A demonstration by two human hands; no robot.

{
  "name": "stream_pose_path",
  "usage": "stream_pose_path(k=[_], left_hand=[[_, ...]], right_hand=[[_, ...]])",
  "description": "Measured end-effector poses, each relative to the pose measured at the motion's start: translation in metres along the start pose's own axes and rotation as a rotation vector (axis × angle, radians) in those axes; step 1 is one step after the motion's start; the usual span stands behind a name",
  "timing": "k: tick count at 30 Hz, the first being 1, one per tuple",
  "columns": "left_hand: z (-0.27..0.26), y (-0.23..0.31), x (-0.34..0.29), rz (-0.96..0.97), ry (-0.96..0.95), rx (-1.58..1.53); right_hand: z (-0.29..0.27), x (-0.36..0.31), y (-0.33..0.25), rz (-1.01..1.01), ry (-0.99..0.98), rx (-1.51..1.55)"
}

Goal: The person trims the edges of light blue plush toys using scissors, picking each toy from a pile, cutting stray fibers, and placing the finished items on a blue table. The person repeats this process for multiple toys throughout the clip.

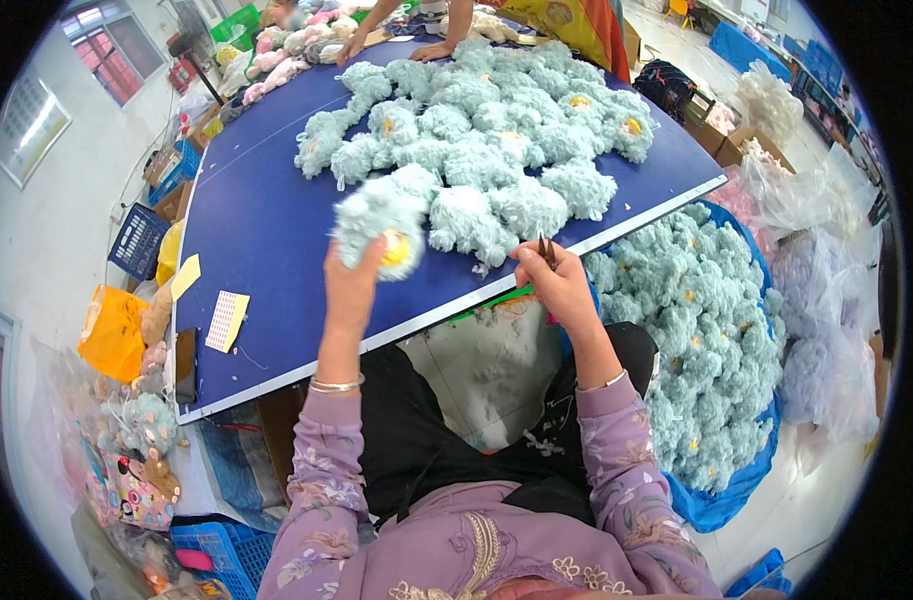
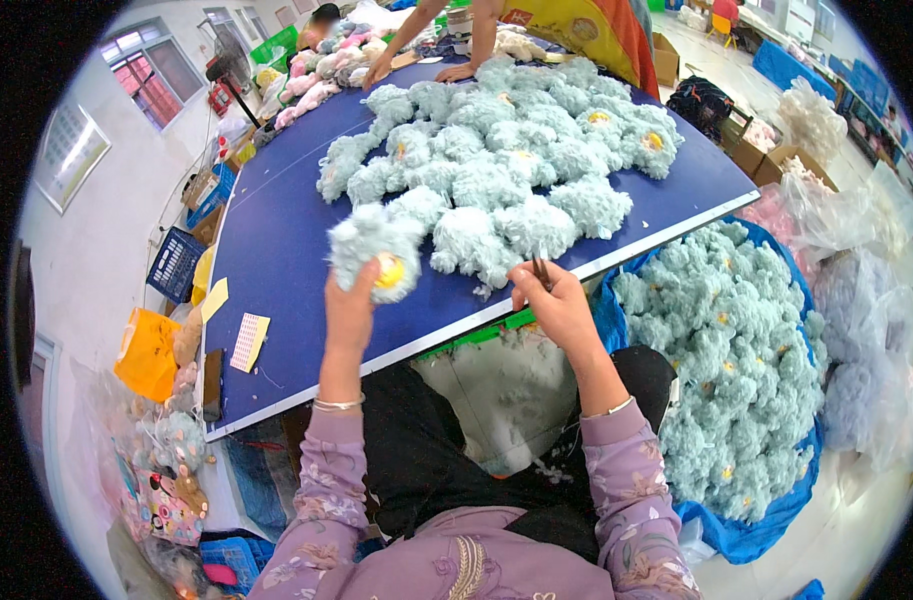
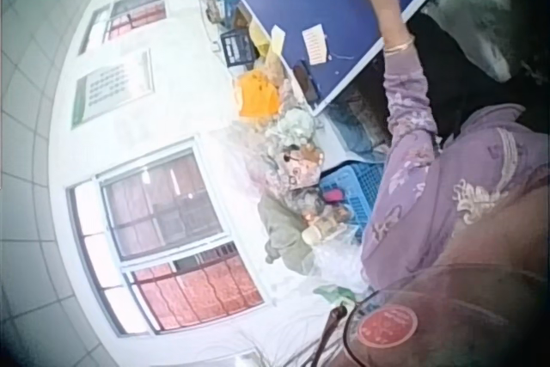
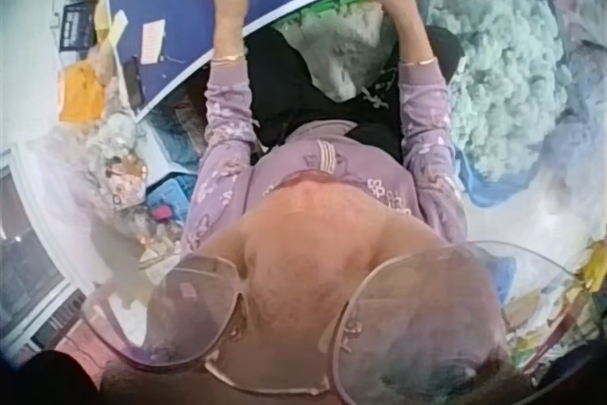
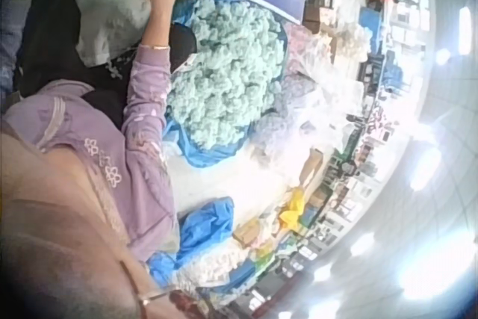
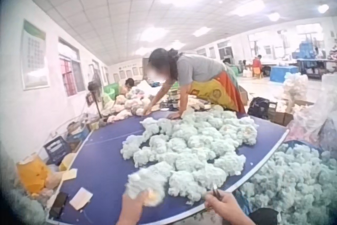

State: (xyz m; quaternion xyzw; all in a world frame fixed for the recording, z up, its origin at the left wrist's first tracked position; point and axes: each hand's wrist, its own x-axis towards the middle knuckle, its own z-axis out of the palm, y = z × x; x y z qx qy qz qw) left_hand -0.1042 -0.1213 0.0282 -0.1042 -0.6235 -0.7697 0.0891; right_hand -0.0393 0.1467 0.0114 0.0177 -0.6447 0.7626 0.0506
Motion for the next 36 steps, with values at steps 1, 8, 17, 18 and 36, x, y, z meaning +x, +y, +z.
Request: stream_pose_path(k=[1,8,17,18,36], left_hand=[[0.009,-0.005,-0.009,-0.024,-0.034,0.003],[0.088,-0.029,-0.057,-0.038,-0.157,-0.097],[0.101,-0.025,-0.054,-0.163,-0.084,-0.165],[0.100,-0.027,-0.054,-0.174,-0.121,-0.135],[0.081,-0.037,-0.051,-0.158,-0.192,0.263]], right_hand=[[0.006,0.000,0.000,-0.012,-0.027,0.002],[0.013,-0.001,0.012,-0.157,0.030,-0.089],[0.023,-0.003,0.020,-0.341,0.113,-0.314],[0.020,-0.003,0.018,-0.342,0.131,-0.318],[0.014,-0.002,0.016,-0.279,0.119,-0.304]])
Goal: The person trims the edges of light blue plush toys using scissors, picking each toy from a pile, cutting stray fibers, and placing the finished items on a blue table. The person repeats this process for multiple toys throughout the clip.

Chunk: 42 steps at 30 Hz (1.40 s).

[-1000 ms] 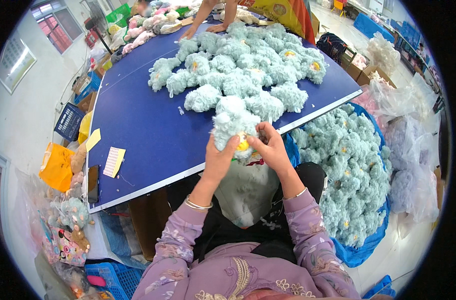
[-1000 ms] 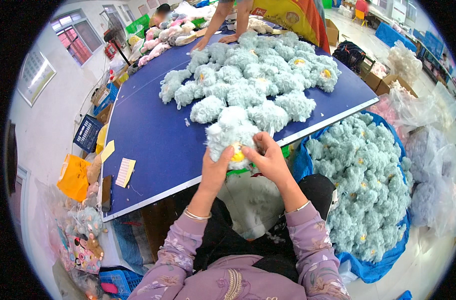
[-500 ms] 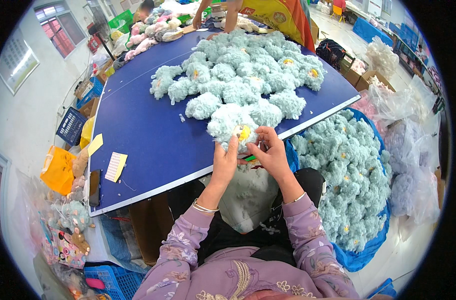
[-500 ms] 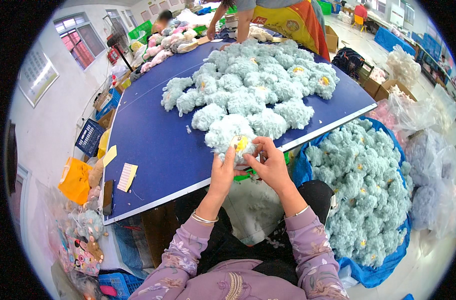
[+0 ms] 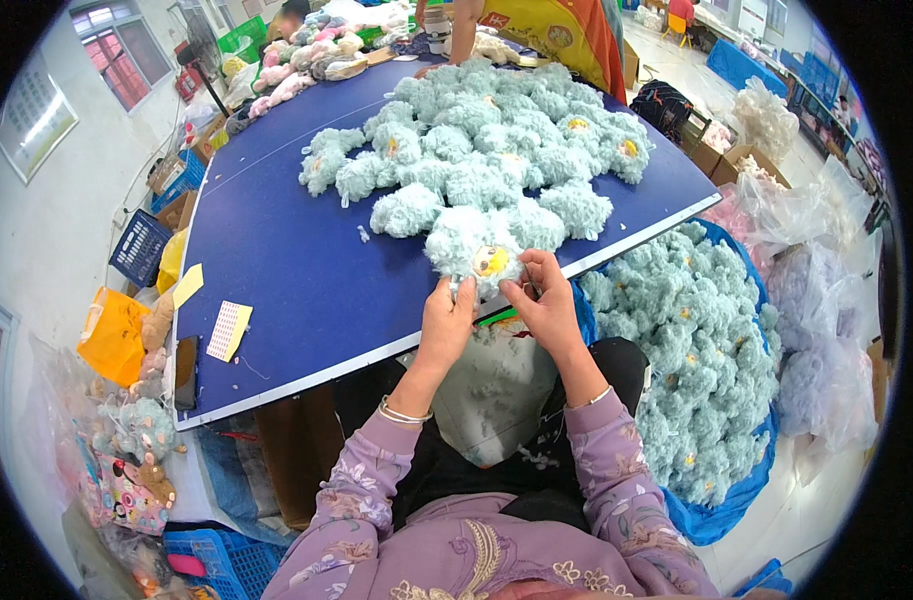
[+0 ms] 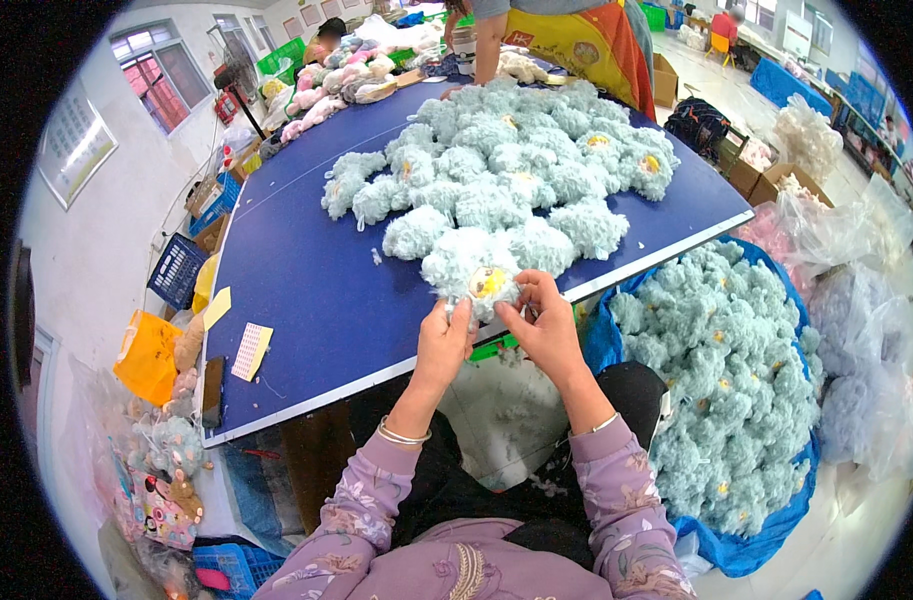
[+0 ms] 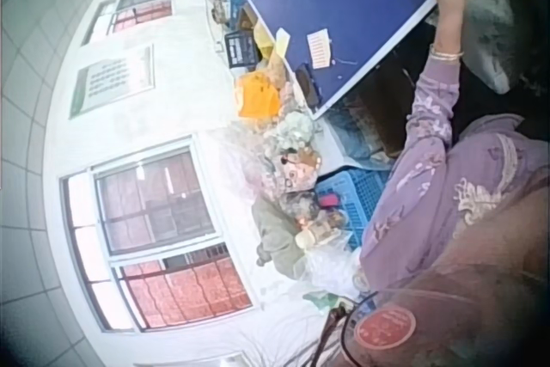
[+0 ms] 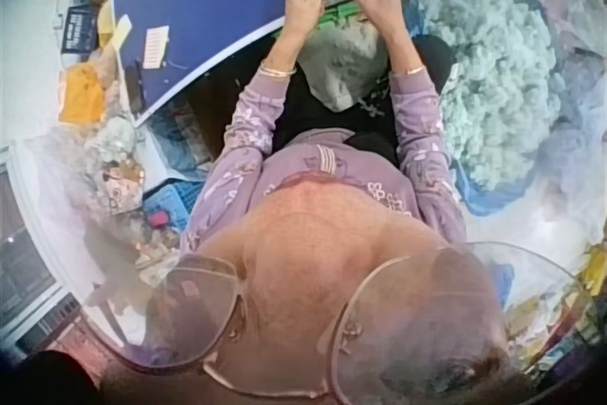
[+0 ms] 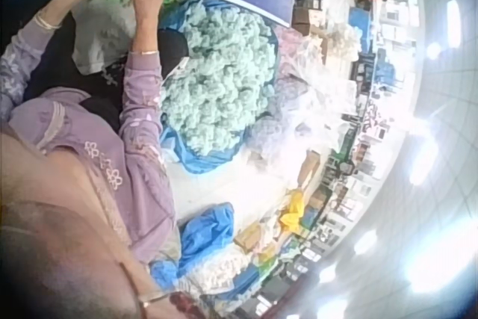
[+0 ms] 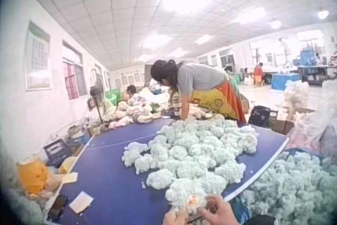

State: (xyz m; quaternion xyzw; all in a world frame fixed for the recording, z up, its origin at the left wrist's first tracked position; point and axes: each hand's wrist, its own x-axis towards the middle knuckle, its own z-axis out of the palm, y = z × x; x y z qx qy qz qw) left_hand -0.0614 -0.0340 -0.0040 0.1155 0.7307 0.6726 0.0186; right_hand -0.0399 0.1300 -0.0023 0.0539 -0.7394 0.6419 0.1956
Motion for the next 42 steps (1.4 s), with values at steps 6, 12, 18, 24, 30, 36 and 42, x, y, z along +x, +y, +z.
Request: stream_pose_path(k=[6,12,18,24,30,36,42], left_hand=[[0.009,-0.009,0.002,0.190,0.112,0.165],[0.018,0.004,-0.011,0.253,0.065,0.243],[0.020,0.009,-0.022,0.131,-0.046,0.190],[0.014,0.002,-0.010,0.386,-0.010,0.139],[0.007,0.020,-0.009,0.278,0.020,0.003],[0.006,0.024,-0.016,0.295,0.060,-0.099],[0.001,0.027,-0.020,0.208,-0.015,-0.216]], right_hand=[[0.006,-0.003,-0.005,-0.051,0.074,-0.081],[0.004,0.001,0.004,0.015,0.097,-0.137],[-0.004,0.006,0.006,0.119,0.082,0.145],[-0.004,0.010,0.003,0.118,0.057,0.263],[-0.002,0.003,0.003,0.069,-0.003,0.206],[-0.005,0.000,0.014,0.233,-0.059,0.542],[-0.010,0.004,0.009,0.362,-0.116,0.509]])
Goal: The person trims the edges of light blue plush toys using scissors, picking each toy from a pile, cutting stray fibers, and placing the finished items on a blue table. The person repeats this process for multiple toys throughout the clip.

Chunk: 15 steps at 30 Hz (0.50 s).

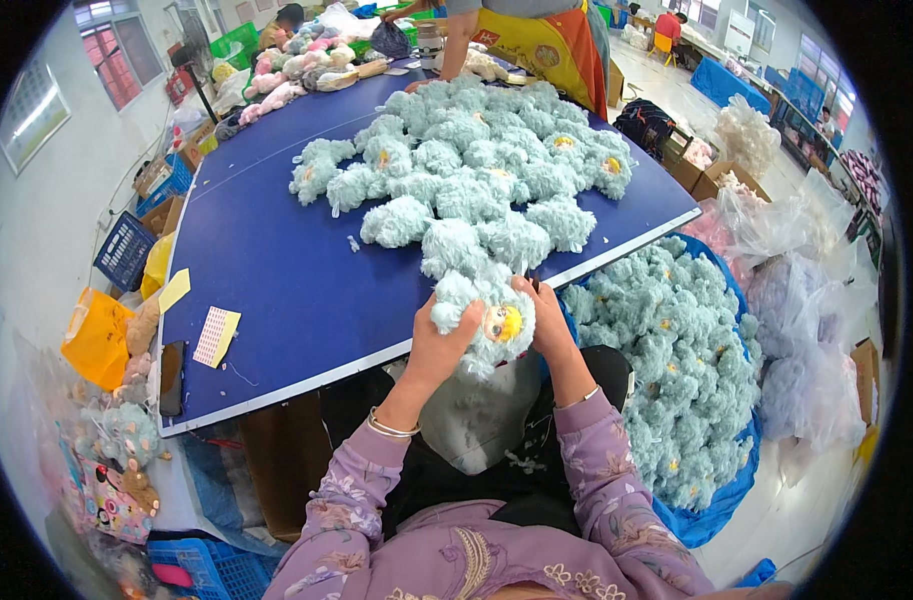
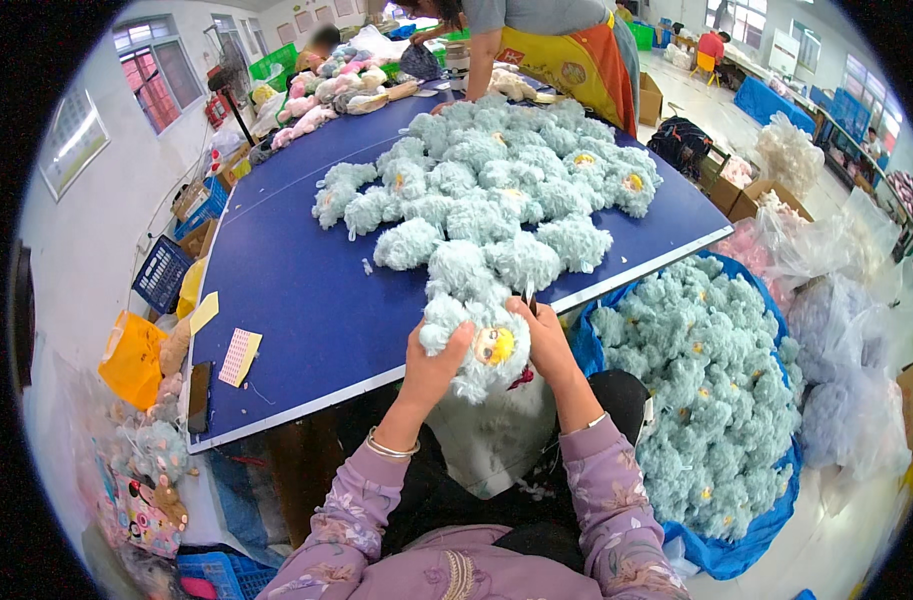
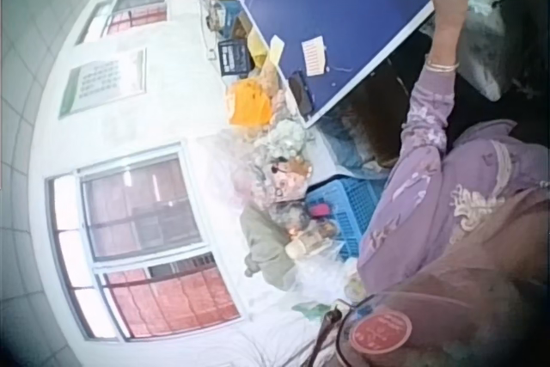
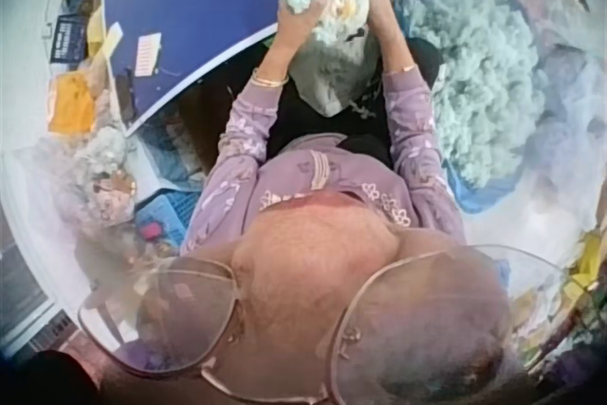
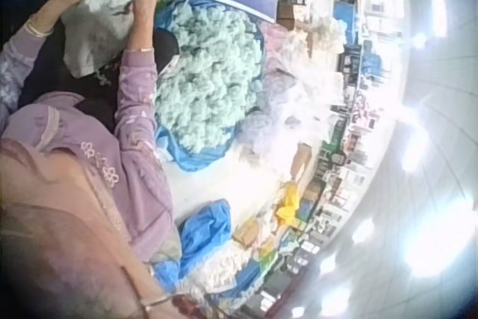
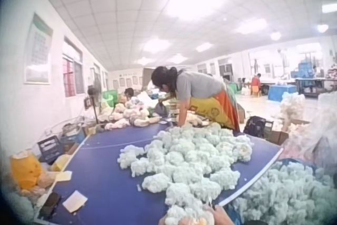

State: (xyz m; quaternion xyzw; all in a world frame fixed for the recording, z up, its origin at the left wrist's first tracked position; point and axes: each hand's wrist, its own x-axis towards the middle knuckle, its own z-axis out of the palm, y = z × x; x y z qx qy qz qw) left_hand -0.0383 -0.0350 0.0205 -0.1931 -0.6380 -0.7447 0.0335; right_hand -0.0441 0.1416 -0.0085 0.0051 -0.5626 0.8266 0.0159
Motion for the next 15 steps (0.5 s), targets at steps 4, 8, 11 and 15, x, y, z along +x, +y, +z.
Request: stream_pose_path(k=[4,8,11,15], left_hand=[[0.001,-0.004,0.002,-0.007,0.100,-0.082],[-0.008,-0.007,0.005,-0.008,0.167,-0.063],[-0.013,-0.013,0.006,-0.002,0.208,-0.066],[-0.015,-0.015,0.008,-0.004,0.258,-0.079]], right_hand=[[0.000,0.007,0.005,-0.003,0.038,-0.002],[0.001,-0.004,-0.005,0.122,-0.022,0.076],[-0.002,-0.005,-0.009,0.063,-0.091,0.051],[-0.003,-0.005,-0.012,0.049,-0.099,-0.033]])
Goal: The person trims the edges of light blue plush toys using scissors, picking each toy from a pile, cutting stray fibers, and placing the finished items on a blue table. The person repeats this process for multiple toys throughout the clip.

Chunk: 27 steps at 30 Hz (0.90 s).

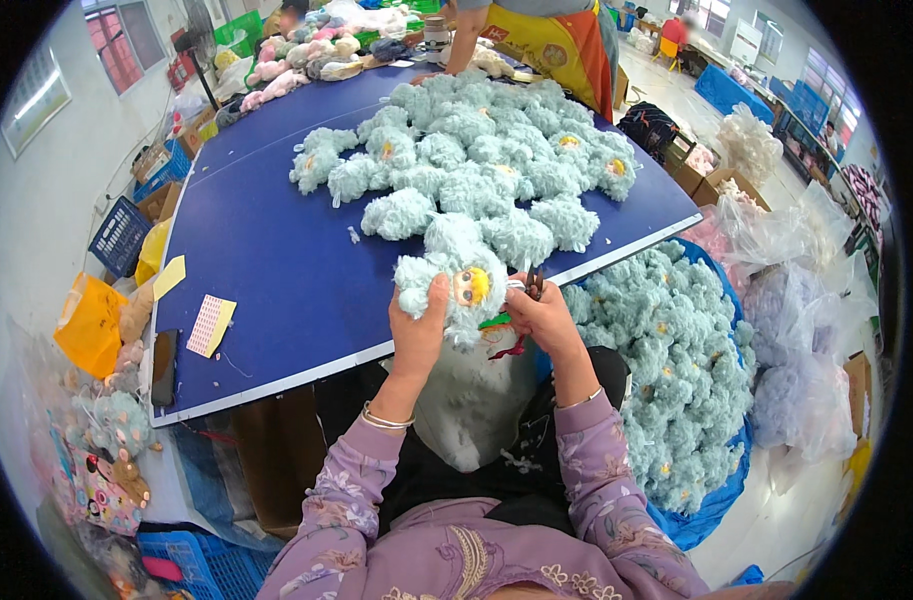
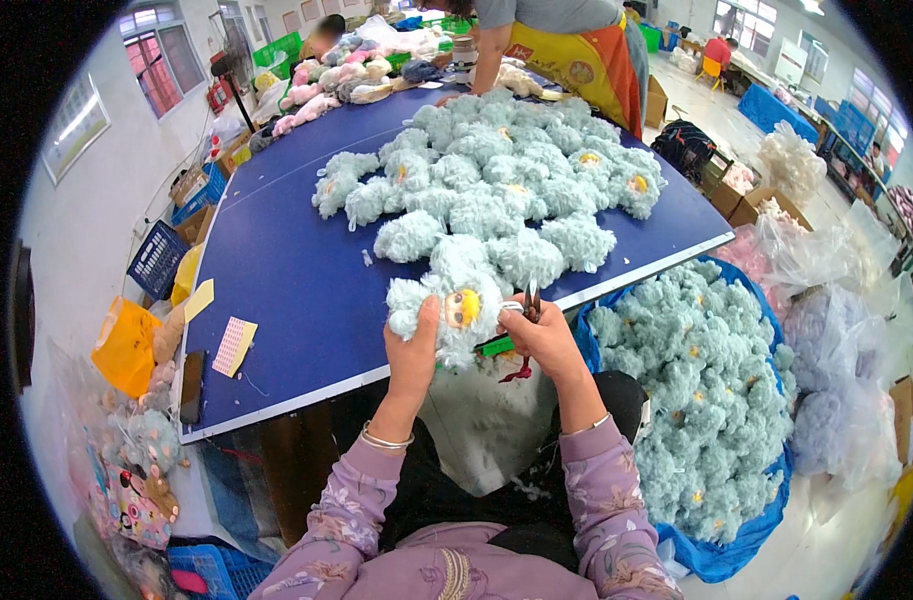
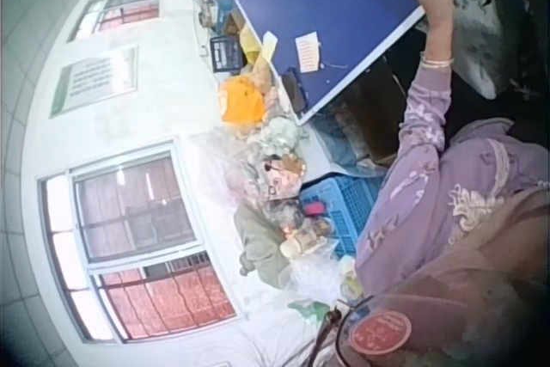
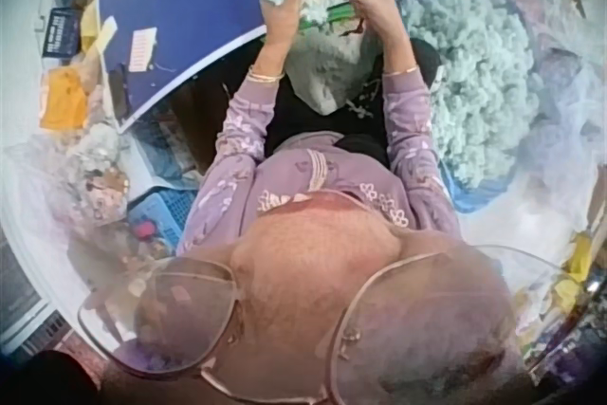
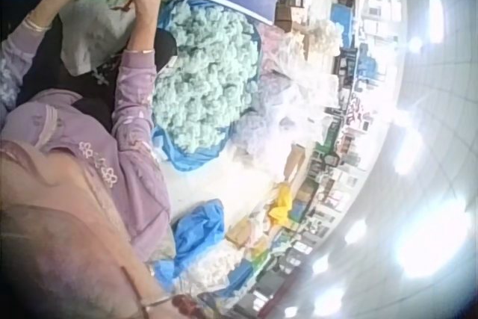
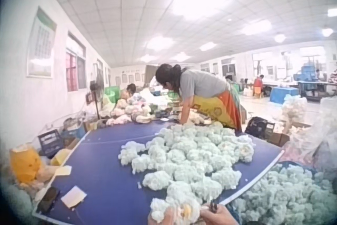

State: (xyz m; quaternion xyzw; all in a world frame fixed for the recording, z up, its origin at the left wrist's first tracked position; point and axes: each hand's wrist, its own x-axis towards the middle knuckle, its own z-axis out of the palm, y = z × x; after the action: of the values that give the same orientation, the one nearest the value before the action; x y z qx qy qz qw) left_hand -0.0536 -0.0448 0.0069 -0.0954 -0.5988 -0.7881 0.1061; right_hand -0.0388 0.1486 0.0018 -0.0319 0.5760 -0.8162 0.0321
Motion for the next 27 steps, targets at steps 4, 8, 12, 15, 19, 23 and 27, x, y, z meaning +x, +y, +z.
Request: stream_pose_path(k=[4,8,12,15,19,23,27], left_hand=[[0.001,-0.003,-0.002,0.013,-0.051,0.078],[-0.001,-0.006,-0.004,-0.003,-0.097,0.102],[0.000,-0.007,-0.005,-0.077,-0.120,0.090],[0.006,0.013,-0.009,-0.359,-0.173,0.064],[-0.002,0.004,-0.003,-0.304,-0.272,0.112],[-0.002,0.003,-0.004,-0.046,-0.231,0.206],[-0.012,0.013,-0.001,-0.226,-0.392,0.495]], right_hand=[[-0.007,0.003,0.007,-0.022,0.027,0.010],[-0.005,0.001,0.003,-0.044,0.066,0.005],[-0.006,0.004,0.006,-0.068,0.124,0.046],[-0.014,0.008,0.009,-0.090,0.194,0.102],[-0.011,0.011,0.007,-0.101,0.257,0.047],[-0.011,0.014,0.020,-0.177,0.304,-0.178],[-0.005,0.016,0.021,-0.324,0.427,-0.086]])
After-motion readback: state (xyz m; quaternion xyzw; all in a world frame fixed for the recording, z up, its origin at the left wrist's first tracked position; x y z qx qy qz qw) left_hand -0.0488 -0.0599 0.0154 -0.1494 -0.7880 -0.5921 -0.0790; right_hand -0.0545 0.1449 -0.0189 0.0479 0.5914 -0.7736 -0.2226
